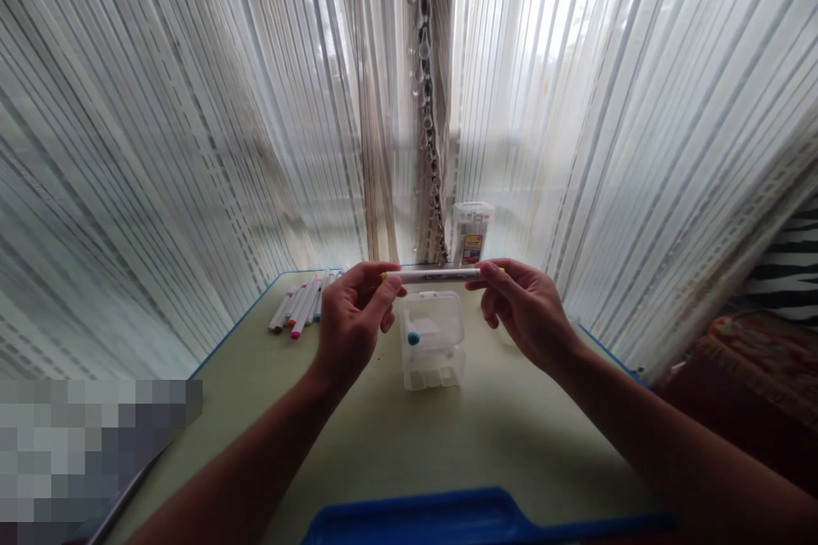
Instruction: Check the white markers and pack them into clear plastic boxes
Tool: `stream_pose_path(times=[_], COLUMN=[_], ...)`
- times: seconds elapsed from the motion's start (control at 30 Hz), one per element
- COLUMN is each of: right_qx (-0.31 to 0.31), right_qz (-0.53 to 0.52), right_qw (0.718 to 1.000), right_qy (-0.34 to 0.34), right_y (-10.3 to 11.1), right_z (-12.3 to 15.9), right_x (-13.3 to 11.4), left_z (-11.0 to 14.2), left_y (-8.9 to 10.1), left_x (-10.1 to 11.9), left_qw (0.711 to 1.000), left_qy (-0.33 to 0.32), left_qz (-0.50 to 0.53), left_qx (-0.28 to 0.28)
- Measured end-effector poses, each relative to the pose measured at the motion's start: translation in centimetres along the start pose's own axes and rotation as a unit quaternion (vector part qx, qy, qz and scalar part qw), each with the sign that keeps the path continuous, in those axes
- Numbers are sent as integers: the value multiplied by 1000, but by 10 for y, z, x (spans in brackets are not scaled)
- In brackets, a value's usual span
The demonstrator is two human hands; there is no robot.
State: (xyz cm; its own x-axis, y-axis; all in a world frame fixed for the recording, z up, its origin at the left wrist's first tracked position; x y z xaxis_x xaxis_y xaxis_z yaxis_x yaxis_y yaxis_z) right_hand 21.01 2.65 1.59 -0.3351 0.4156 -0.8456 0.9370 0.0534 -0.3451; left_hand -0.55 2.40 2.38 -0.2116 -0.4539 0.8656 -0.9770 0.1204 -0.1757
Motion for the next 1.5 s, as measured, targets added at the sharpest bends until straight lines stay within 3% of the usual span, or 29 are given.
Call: stream_pose_path(times=[0.33, 0.6, 0.87, 1.17, 1.5], right_qx=[-34, -14, -4, -4, 37], right_qz=[-27, -100, -109, -77, -31], right_qw=[999, 986, 979, 985, 988], right_qy=[-23, -132, -173, -154, -148], right_y=[1, 5, 5, 3, 10], right_z=[-1, -4, -4, -3, -1], right_x=[4, 13, 20, 17, 18], left_z=[0, 10, 16, 15, 12], left_y=[2, -8, -14, -13, -12], left_x=[-1, 7, 12, 8, -1], left_qw=[1000, 994, 987, 992, 995], left_qy=[-10, -2, -7, 2, 0], left_qz=[20, 52, 67, 43, 44], left_qx=[-4, -95, -148, -119, -85])
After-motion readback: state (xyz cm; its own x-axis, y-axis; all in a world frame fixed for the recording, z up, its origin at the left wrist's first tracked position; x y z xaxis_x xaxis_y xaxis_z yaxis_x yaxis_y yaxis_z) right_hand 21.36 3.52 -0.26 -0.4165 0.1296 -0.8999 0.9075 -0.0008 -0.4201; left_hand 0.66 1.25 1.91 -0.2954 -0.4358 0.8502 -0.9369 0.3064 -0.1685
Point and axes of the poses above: each hand's wrist, its own z-axis away from the middle knuckle, its own y-axis out of the back of the hand, x = y × z, the point moved 3 cm from there along -z, towards the middle knuckle, and after that the axes turned 3 degrees about y, right-handed, at the moved point
